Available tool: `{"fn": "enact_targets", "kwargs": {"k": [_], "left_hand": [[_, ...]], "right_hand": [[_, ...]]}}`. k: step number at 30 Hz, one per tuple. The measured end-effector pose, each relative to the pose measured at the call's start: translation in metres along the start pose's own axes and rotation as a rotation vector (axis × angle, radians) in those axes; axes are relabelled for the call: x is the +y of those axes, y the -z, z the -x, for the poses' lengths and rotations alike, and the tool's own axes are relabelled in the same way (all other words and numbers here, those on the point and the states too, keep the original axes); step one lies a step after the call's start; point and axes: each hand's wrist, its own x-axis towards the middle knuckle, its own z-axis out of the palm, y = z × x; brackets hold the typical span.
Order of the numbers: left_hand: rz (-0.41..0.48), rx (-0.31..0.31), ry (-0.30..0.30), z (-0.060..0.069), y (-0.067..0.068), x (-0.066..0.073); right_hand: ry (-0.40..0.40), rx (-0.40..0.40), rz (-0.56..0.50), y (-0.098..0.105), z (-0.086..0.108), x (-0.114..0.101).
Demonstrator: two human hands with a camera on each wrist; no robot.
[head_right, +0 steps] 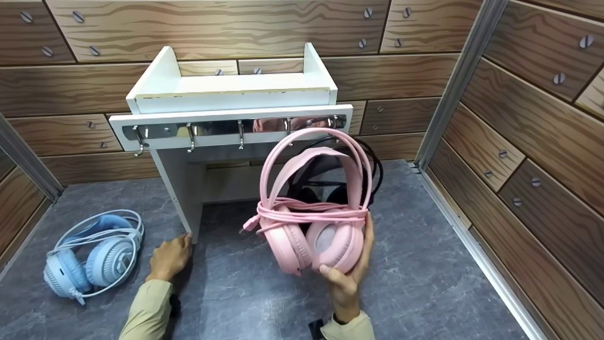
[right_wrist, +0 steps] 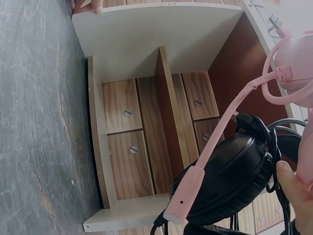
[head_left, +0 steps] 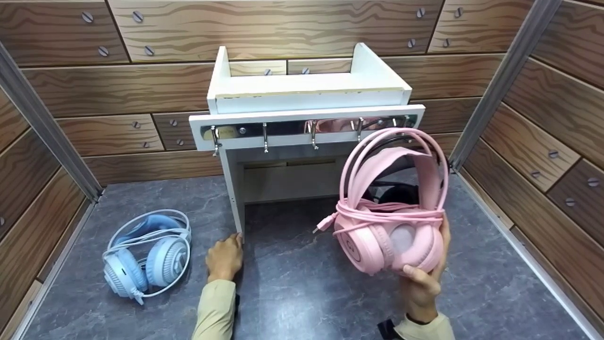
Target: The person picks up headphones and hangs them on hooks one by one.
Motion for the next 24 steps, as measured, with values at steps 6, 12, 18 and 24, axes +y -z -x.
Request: {"fn": "enact_targets", "kwargs": {"k": [6, 12, 18, 24], "left_hand": [[-0.002, 0.004, 0.001, 0.0003, -0.0002, -0.0004], [-0.002, 0.006, 0.006, 0.0005, 0.0002, -0.0009], [-0.003, 0.009, 0.002, 0.0005, 0.0001, -0.0003], [-0.009, 0.017, -0.018, 0.0003, 0.0001, -0.0001]], "right_hand": [[0.014, -0.013, 0.001, 0.0, -0.0003, 0.0017], [0.009, -0.022, -0.007, -0.0006, 0.0003, 0.0021], [-0.001, -0.046, -0.037, -0.0026, 0.0018, 0.0027], [-0.014, -0.041, -0.047, -0.0066, 0.0021, 0.003]]}}
